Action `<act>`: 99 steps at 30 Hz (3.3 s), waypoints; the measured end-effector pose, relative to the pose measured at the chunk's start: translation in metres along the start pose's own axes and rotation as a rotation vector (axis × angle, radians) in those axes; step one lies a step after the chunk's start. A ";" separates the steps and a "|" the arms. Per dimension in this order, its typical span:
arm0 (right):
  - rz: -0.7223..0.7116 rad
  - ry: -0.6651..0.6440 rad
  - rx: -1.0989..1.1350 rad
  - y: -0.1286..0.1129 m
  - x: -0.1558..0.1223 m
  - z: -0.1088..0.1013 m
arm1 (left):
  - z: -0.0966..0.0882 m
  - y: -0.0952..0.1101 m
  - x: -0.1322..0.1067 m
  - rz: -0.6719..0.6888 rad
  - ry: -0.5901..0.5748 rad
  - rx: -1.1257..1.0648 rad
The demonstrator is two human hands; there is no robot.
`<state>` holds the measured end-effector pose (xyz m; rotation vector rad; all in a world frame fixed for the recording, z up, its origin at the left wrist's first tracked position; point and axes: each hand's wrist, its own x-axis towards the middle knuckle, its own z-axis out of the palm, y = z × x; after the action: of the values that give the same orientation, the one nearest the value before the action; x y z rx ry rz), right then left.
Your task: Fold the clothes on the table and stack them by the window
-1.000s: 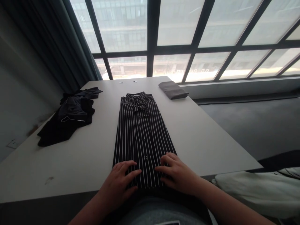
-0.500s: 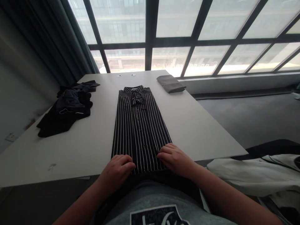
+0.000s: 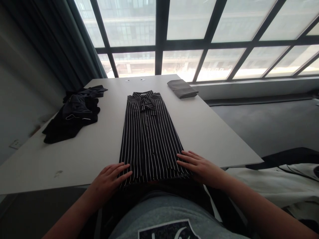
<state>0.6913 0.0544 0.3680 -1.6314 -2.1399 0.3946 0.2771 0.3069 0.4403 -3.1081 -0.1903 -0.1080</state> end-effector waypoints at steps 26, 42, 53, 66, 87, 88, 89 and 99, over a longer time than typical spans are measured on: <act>0.264 0.340 0.469 -0.007 0.026 -0.025 | -0.031 -0.008 0.030 -0.310 0.221 -0.482; 0.640 0.484 1.004 0.093 0.168 -0.069 | -0.046 -0.126 0.150 -0.673 0.210 -0.671; 0.677 0.495 0.182 0.128 0.187 -0.029 | 0.023 -0.157 0.164 -0.870 0.194 -0.401; 0.225 0.429 -0.210 0.061 0.192 -0.027 | 0.008 -0.097 0.167 -0.415 0.053 -0.168; 0.643 0.337 0.095 0.058 0.112 -0.021 | -0.003 -0.062 0.086 -0.723 0.136 -0.594; 0.629 0.353 0.160 0.054 0.106 -0.020 | -0.004 -0.063 0.085 -0.708 0.109 -0.614; 0.612 0.369 0.211 0.051 0.102 -0.019 | -0.005 -0.065 0.085 -0.695 0.077 -0.627; 0.560 0.419 0.287 0.044 0.097 -0.022 | -0.006 -0.066 0.084 -0.513 0.045 -0.532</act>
<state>0.7171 0.1591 0.3823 -1.9145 -1.2474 0.4485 0.3521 0.3824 0.4532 -3.4673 -1.1263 -0.2779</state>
